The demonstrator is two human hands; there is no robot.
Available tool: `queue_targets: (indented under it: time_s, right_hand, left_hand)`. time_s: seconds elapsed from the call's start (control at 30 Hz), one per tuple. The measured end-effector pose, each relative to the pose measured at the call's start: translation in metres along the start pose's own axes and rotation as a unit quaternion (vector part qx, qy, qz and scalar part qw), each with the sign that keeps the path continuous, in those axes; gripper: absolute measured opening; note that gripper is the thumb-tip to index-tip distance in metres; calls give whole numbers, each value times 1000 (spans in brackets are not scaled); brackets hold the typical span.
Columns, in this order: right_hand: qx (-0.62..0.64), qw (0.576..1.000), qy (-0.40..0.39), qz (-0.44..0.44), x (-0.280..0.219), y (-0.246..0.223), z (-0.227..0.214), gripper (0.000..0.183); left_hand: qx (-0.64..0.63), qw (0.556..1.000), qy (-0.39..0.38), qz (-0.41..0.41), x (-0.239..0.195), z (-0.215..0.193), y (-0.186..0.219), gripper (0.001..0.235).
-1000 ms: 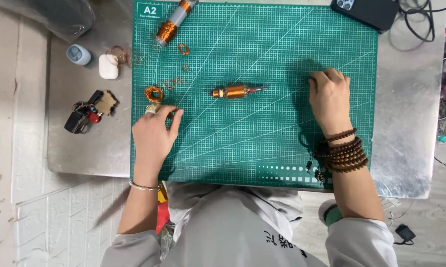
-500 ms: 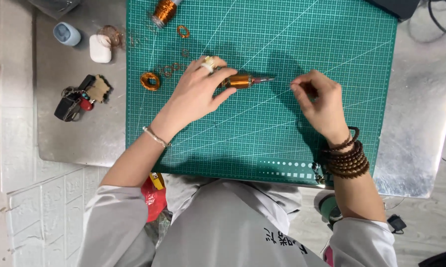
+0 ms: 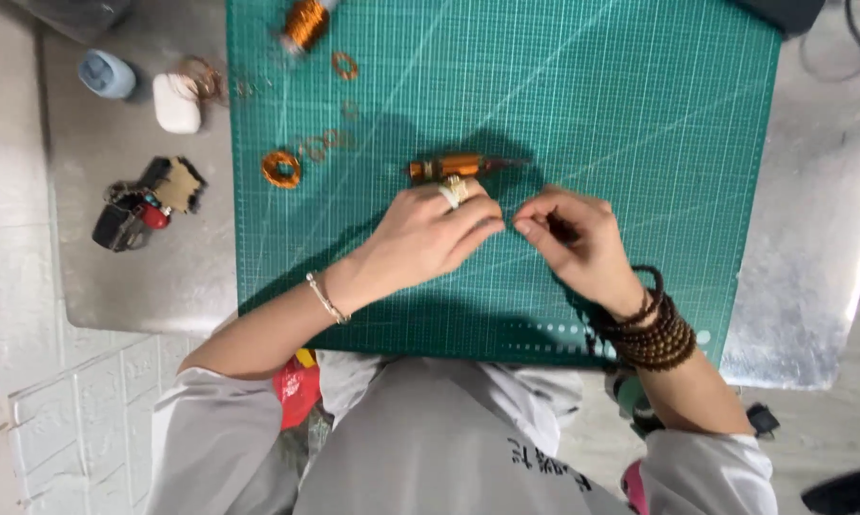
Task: Winding thin copper wire around a small cylindrical component to create a coil on a workbench.
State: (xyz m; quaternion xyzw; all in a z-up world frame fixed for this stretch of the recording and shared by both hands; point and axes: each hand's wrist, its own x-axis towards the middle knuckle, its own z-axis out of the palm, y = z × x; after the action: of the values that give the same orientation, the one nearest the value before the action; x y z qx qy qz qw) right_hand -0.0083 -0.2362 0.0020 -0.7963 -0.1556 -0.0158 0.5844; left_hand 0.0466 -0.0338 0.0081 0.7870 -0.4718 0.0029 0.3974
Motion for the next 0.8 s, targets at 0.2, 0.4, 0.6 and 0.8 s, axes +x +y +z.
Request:
queue_targets:
  time_s: [0.2,0.4,0.6,0.8]
  right_hand:
    - [5,1000,22,-4,3,-7,2,5]
    - [-16,1000,21,-7,6,-13,-1,5]
    - [-67,997,45,8,-1,4,-21,6]
    - [-65,995,72,20,3,13,-25,6]
  left_hand:
    - [9,999,43,30,0,5,2,10]
    - [112,991,53,49,-8,14,-9,10]
    - [145,986,80,19,-16,2,-23,10]
    - [91,991,91,-45,-14,-20,-37,7]
